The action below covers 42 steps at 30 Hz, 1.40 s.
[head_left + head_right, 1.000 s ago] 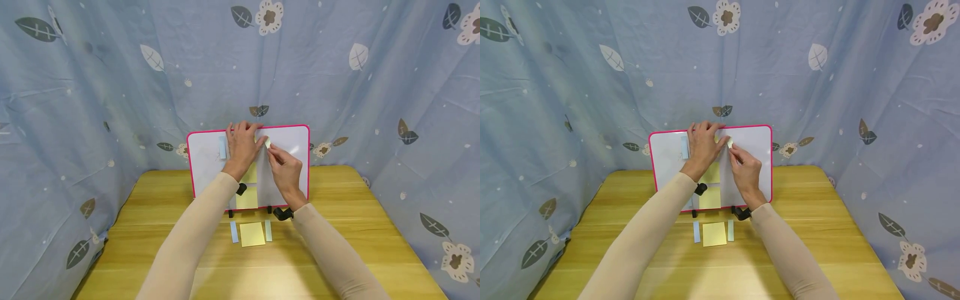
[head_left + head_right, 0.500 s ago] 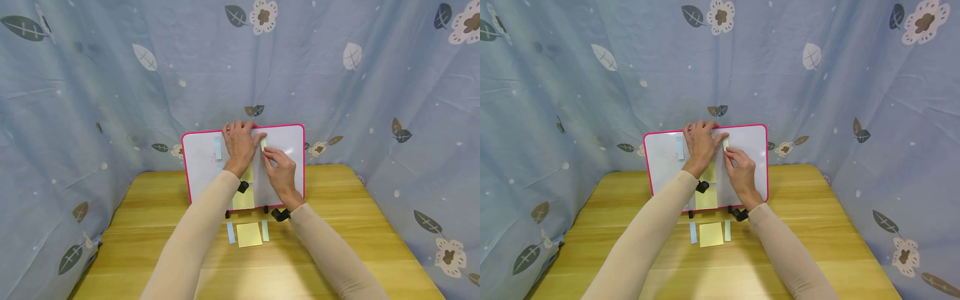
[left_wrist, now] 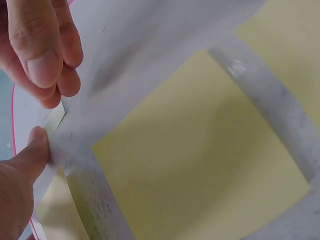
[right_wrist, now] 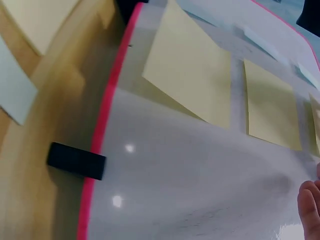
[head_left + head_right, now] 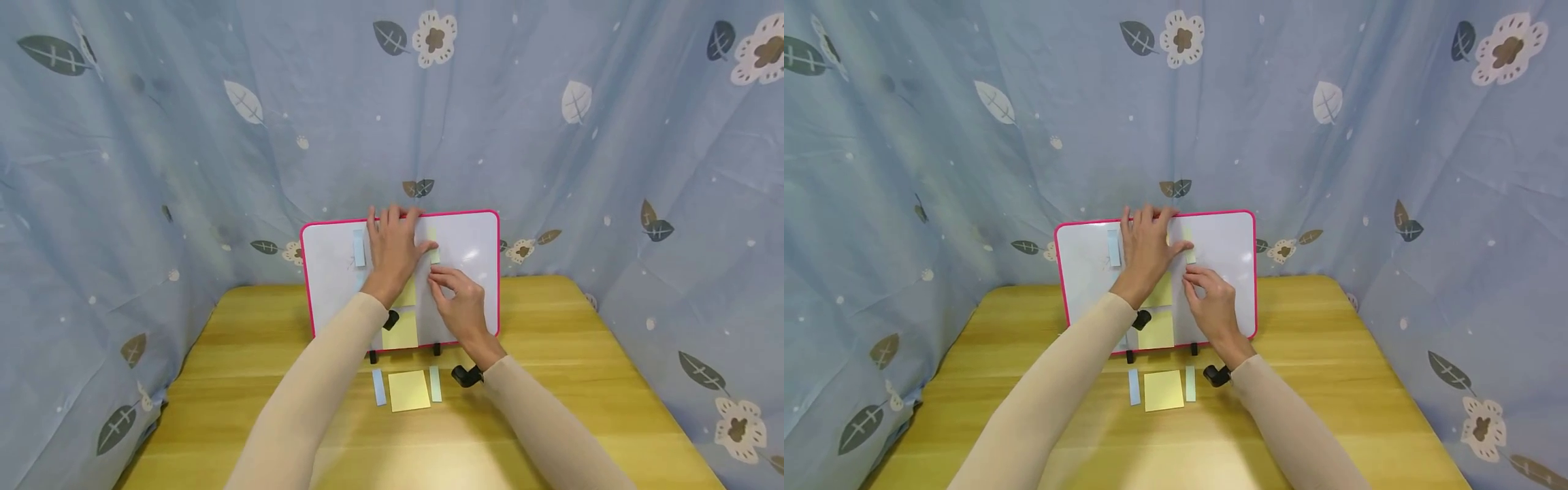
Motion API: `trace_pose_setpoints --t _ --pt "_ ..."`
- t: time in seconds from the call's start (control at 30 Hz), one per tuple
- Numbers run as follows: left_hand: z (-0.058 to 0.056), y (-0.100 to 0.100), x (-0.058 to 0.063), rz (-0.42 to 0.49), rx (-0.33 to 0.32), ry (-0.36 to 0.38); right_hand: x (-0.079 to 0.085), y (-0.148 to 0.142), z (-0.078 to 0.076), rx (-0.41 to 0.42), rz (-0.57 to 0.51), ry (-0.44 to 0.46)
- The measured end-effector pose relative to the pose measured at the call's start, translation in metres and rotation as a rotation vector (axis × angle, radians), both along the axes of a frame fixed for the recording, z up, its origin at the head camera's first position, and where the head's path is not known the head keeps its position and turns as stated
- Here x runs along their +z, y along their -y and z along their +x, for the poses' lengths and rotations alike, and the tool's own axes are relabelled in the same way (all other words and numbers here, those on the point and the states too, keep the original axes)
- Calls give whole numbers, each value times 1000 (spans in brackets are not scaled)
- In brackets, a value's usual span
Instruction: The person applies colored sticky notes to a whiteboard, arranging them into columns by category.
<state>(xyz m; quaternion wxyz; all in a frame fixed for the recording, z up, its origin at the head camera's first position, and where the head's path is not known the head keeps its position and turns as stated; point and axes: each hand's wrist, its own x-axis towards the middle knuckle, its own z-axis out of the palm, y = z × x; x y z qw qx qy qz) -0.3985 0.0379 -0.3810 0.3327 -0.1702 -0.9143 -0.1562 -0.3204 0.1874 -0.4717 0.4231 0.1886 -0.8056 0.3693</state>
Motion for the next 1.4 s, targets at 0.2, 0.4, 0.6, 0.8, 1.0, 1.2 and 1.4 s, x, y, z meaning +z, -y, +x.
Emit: trace_pose_setpoints --t 0.2,0.4,0.6,0.8,1.0,1.2,1.4 --pt "15 7 -8 -55 -41 29 -8 -2 17 42 19 -1" --pt "34 17 -15 -56 -130 -30 -14 -6 35 77 46 17" --pt "57 30 -24 -48 -243 -85 -19 -12 50 98 82 33" --pt "79 46 -38 -53 -307 -107 -23 -17 63 133 130 71" --pt "99 60 -52 -71 -358 -113 -32 -26 74 160 189 129" --pt "112 72 -69 -115 -397 -86 -43 -37 81 195 250 201" --pt "121 85 -88 -164 -442 16 -49 -44 86 244 327 259"
